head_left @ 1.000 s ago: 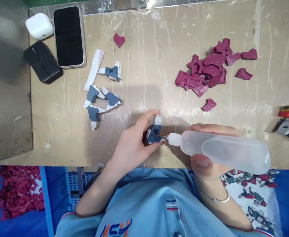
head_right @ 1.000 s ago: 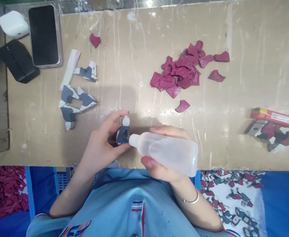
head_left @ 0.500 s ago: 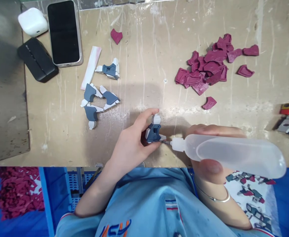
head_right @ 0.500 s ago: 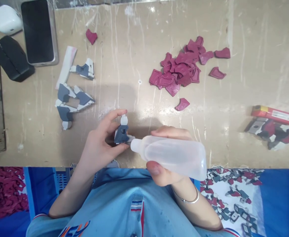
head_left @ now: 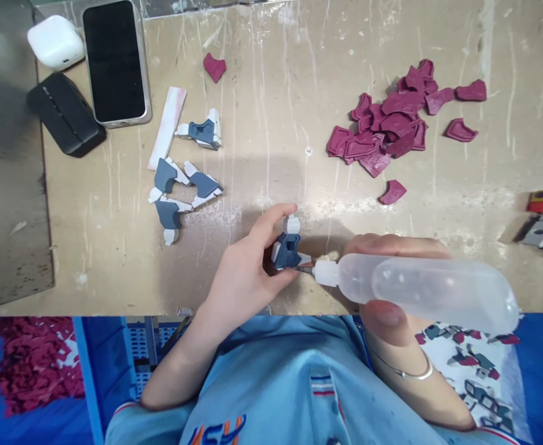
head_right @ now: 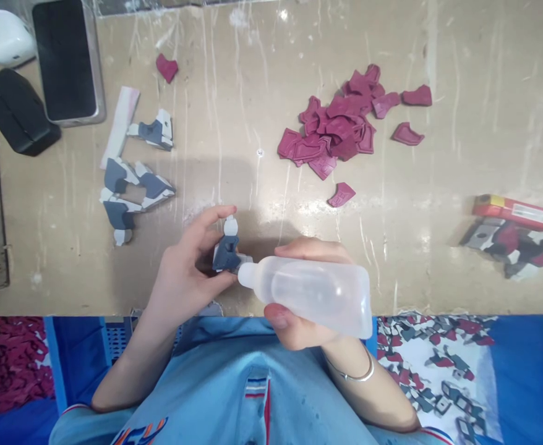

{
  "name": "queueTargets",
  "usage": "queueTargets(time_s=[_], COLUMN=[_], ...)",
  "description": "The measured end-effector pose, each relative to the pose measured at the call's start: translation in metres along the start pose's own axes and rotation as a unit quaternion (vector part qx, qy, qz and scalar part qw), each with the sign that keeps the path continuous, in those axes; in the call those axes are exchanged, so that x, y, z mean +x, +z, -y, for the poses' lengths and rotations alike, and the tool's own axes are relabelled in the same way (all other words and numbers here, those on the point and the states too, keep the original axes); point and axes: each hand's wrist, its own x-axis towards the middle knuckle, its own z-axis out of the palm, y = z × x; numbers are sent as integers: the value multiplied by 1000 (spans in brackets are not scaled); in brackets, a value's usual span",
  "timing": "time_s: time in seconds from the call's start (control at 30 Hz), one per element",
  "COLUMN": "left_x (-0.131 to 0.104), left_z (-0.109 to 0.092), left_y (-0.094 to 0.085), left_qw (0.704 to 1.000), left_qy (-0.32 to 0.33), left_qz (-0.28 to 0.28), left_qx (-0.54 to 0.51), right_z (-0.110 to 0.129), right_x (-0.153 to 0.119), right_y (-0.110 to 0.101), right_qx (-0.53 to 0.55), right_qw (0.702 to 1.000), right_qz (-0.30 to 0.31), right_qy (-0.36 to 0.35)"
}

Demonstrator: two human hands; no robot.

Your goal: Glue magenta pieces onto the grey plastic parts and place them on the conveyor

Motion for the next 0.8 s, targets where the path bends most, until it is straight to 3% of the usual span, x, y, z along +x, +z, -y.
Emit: queueTargets(time_s=[0.3,0.43,0.73,0.8], left_x=[1,2,2,2], left_z=[10,10,10,10], left_y=[2,2,2,2], left_qw=[999,999,998,998], left_qy=[35,28,26,24], left_qz=[-8,-7,-13,-8], left_qx=[2,20,50,52], right_z=[-7,-3,-7,-9], right_x=[1,-2,-5,-9], right_y=[-1,-1,0,0], right_qx=[-45,-54,-99,-88], right_qw=[993,993,988,992], right_qz=[-97,-103,-120,-90], right_qy=[-43,-7,0,25])
